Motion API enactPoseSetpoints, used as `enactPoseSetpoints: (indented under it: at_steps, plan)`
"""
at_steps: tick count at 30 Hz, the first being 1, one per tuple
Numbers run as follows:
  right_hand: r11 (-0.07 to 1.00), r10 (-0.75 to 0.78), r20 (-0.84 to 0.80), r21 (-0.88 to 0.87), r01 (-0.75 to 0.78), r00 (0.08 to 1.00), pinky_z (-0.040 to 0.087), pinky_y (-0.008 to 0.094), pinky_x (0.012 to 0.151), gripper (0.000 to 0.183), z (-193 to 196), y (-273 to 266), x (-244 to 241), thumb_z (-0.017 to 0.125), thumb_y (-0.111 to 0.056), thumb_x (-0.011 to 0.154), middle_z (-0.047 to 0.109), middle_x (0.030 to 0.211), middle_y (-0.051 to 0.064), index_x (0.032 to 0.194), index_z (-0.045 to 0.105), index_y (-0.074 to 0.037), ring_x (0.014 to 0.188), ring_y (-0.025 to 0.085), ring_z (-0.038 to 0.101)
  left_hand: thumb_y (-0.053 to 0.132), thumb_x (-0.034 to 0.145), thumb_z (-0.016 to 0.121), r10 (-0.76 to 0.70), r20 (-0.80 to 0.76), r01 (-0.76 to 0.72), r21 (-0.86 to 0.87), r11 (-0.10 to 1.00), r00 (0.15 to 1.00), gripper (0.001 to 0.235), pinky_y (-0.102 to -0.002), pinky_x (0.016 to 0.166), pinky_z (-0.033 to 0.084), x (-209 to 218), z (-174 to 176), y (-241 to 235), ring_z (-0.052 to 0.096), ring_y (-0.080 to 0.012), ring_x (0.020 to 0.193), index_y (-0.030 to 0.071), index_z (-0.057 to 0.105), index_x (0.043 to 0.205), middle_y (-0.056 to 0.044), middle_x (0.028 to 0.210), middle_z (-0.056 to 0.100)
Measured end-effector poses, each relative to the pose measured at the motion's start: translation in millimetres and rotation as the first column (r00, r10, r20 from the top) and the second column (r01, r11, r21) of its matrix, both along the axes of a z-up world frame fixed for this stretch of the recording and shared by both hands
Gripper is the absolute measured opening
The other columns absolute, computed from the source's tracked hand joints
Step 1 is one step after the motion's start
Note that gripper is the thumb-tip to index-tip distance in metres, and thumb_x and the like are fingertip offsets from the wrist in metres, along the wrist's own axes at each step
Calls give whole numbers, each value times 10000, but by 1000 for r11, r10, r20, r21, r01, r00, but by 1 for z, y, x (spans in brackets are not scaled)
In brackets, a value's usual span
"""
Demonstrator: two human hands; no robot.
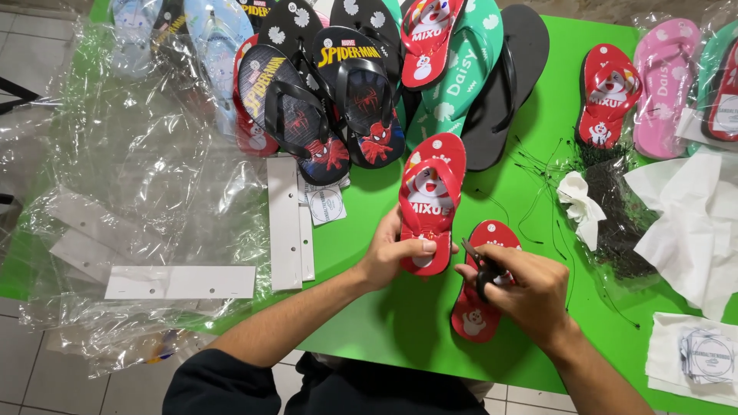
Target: Trimming excess material from the edges of flip-flop sandals using scissors in a manufacturing setting.
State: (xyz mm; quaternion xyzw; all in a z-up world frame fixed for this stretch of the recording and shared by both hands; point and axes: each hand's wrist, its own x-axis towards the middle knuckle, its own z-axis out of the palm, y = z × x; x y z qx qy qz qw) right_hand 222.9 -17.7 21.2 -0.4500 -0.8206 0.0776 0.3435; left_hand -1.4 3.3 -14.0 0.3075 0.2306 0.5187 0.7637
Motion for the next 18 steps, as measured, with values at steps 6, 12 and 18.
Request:
enactPoseSetpoints:
  at_steps: [6,12,18]
  plan:
    - [1000,11,-141,22,-8,990,535,342,608,315,8,5,-11,904,-160,728,739,768,1,1024,796,-162,640,214,668,68,759,670,-32,203,41,-37,999,979,473,-272,245,337,20,-56,5,494,-196,306,1,516,1201,-209,636,622]
    - [994,14,-48,109,-8,999,516,370,609,485,-30,3,19,873,-181,683,706,774,35,1147,745,-126,624,246,651,94,735,642,-168,222,205,-154,967,960,506,-219,195,246,6,-13,-7,410,-158,246,-28,549,1217,-203,560,589]
    - [990,23,13,136,-25,1000,502,363,585,395,-34,5,27,887,-207,705,717,798,18,1055,717,-140,604,246,644,77,727,634,-235,262,288,-185,940,936,521,-191,182,241,4,-17,-5,392,-137,227,-60,547,1221,-204,557,596]
